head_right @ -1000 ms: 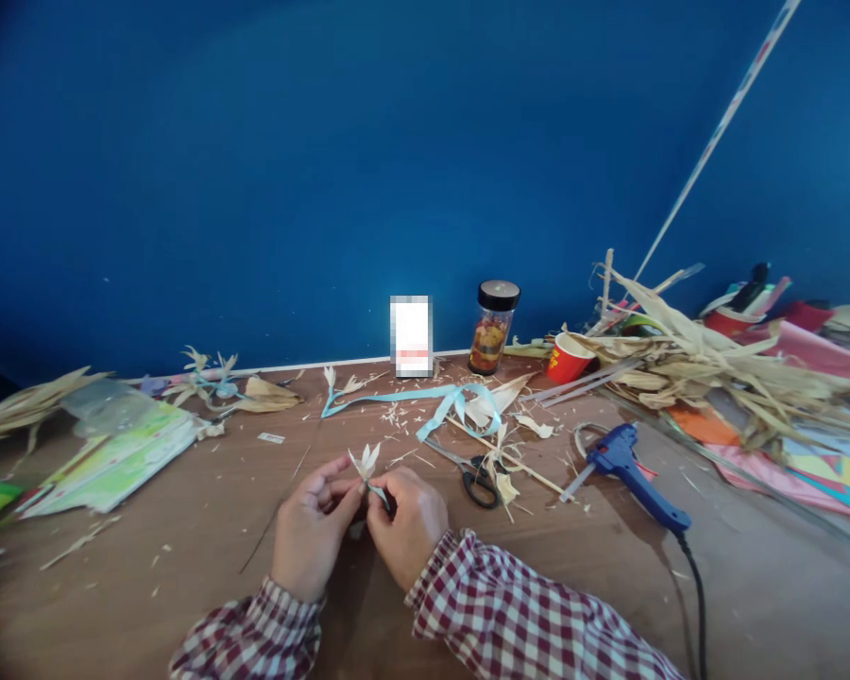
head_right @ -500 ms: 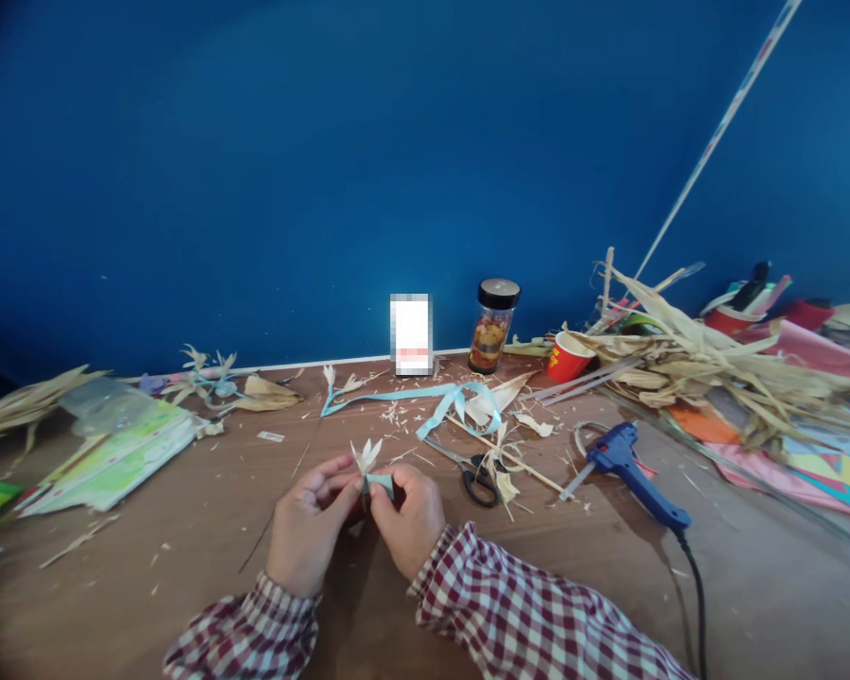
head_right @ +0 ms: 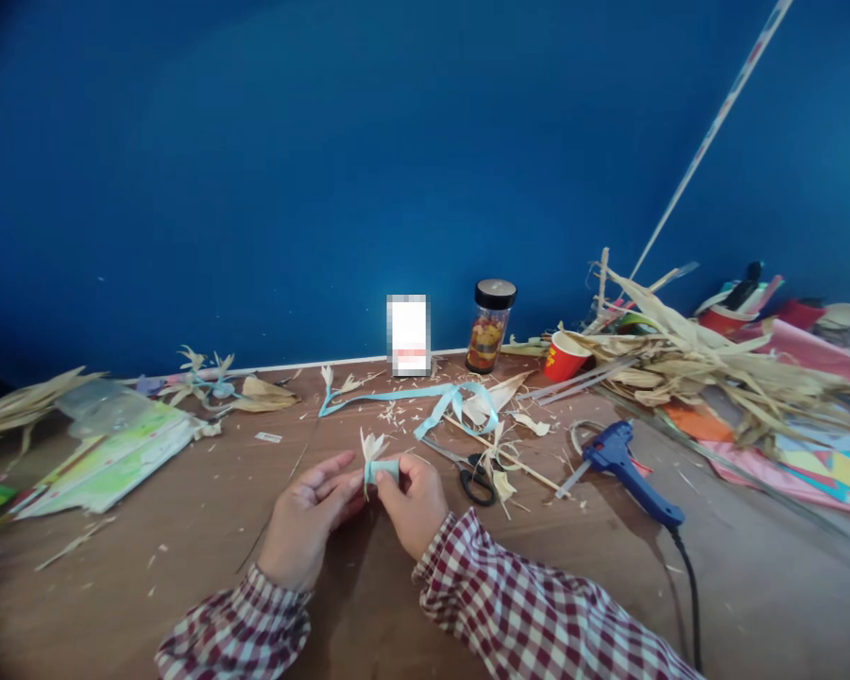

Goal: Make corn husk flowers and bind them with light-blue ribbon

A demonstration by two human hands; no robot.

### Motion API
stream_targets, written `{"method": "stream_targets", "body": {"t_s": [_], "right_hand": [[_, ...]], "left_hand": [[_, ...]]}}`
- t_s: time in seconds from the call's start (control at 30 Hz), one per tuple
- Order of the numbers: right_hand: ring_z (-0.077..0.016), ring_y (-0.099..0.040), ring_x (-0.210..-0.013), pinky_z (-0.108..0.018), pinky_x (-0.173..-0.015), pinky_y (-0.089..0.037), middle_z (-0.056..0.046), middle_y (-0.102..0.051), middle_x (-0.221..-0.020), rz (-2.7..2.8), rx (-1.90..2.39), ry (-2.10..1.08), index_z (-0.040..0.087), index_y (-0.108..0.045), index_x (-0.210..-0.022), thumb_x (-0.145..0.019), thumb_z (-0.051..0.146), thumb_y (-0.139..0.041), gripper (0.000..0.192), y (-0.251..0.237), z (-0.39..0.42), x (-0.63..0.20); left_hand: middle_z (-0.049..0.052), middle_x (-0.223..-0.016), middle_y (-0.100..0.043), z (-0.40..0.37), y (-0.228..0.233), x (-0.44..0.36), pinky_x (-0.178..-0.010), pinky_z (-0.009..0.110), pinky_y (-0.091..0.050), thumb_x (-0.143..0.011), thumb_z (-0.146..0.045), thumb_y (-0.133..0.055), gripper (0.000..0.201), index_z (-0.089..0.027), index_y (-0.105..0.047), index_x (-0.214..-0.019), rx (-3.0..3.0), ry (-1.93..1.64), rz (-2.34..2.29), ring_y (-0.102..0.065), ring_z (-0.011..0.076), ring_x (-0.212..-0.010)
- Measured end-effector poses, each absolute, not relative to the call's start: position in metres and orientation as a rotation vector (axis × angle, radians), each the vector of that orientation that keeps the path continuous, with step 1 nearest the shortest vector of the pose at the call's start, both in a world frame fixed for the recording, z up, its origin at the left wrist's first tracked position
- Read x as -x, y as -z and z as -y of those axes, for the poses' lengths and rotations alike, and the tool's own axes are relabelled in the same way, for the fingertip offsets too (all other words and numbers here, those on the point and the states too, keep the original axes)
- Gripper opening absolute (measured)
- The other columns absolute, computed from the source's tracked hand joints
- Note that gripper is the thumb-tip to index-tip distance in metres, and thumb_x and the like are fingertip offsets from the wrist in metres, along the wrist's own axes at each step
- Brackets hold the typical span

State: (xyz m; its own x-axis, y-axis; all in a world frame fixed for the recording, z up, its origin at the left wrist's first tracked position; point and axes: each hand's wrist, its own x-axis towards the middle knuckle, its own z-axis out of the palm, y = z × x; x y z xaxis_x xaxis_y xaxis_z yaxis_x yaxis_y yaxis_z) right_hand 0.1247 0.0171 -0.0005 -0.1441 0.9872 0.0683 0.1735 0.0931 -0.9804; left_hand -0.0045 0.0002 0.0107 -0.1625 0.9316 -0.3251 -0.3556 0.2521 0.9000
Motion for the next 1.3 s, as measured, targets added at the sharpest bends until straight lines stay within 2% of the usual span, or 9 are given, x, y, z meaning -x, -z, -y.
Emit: {"method": "stream_targets", "body": {"t_s": [0.2,0.43,0.67,0.83,1.0,1.17,1.3], "right_hand": [[-0.011,-0.052,-0.055,-0.019,-0.049,-0.042,0.0,-0.059,-0.061,1.505,1.184,-1.174,0.015,-0.062,-0.083,-0.08,0.027,-0.048,0.018,-0.001,-0.016,-0.124],[-0.0108,-0.051,-0.054,-0.019,-0.048,-0.041,0.001,-0.057,-0.06,1.511,1.19,-1.163,0.015,-0.061,-0.08,-0.081,0.029,-0.047,0.019,-0.003,-0.015,-0.124],[-0.0116,-0.054,-0.06,-0.021,-0.056,-0.043,0.0,-0.062,-0.068,1.503,1.14,-1.162,0.016,-0.062,-0.081,-0.078,0.025,-0.052,0.014,-0.006,-0.014,-0.123],[-0.0115,-0.053,-0.055,-0.02,-0.05,-0.043,0.0,-0.061,-0.063,1.469,1.165,-1.176,0.016,-0.063,-0.082,-0.079,0.028,-0.05,0.018,-0.003,-0.017,-0.124],[-0.0109,-0.051,-0.054,-0.02,-0.049,-0.042,0.0,-0.06,-0.064,1.475,1.171,-1.125,0.016,-0.063,-0.081,-0.079,0.026,-0.05,0.016,-0.002,-0.016,-0.124],[-0.0117,-0.052,-0.06,-0.02,-0.054,-0.042,-0.001,-0.062,-0.068,1.507,1.174,-1.095,0.016,-0.062,-0.079,-0.078,0.023,-0.05,0.015,-0.006,-0.014,-0.123],[-0.0129,-0.055,-0.064,-0.021,-0.059,-0.043,-0.001,-0.063,-0.072,1.527,1.158,-1.112,0.016,-0.062,-0.083,-0.079,0.023,-0.049,0.015,-0.007,-0.011,-0.122]], "left_hand": [[0.006,-0.079,-0.072,0.0,-0.006,0.006,-0.067,0.025,-0.052,-0.061,-0.027,-0.071,0.049,-0.014,-0.054,-0.105,-0.69,-1.249,-1.259,-0.066,0.0162,-0.073],[0.007,-0.078,-0.071,-0.001,0.0,0.008,-0.067,0.027,-0.052,-0.061,-0.031,-0.07,0.055,-0.013,-0.053,-0.11,-0.727,-1.282,-1.283,-0.065,0.0163,-0.069],[0.006,-0.077,-0.071,-0.001,0.0,0.009,-0.067,0.027,-0.051,-0.063,-0.029,-0.069,0.051,-0.013,-0.054,-0.108,-0.793,-1.338,-1.29,-0.065,0.015,-0.067],[0.006,-0.077,-0.07,-0.001,-0.002,0.005,-0.066,0.028,-0.053,-0.064,-0.033,-0.067,0.04,-0.013,-0.059,-0.098,-0.678,-1.311,-1.285,-0.065,0.0153,-0.068],[0.005,-0.071,-0.069,0.001,-0.002,0.004,-0.061,0.029,-0.054,-0.063,-0.038,-0.066,0.035,-0.013,-0.064,-0.088,-0.829,-1.291,-1.365,-0.064,0.0159,-0.063],[0.007,-0.065,-0.07,0.001,-0.001,0.007,-0.056,0.026,-0.052,-0.061,-0.036,-0.067,0.033,-0.011,-0.067,-0.082,-0.977,-1.209,-1.449,-0.063,0.0171,-0.057],[0.008,-0.067,-0.071,0.002,-0.002,0.007,-0.055,0.026,-0.051,-0.064,-0.036,-0.064,0.028,-0.013,-0.068,-0.08,-1.095,-1.193,-1.527,-0.064,0.0189,-0.06]]}}
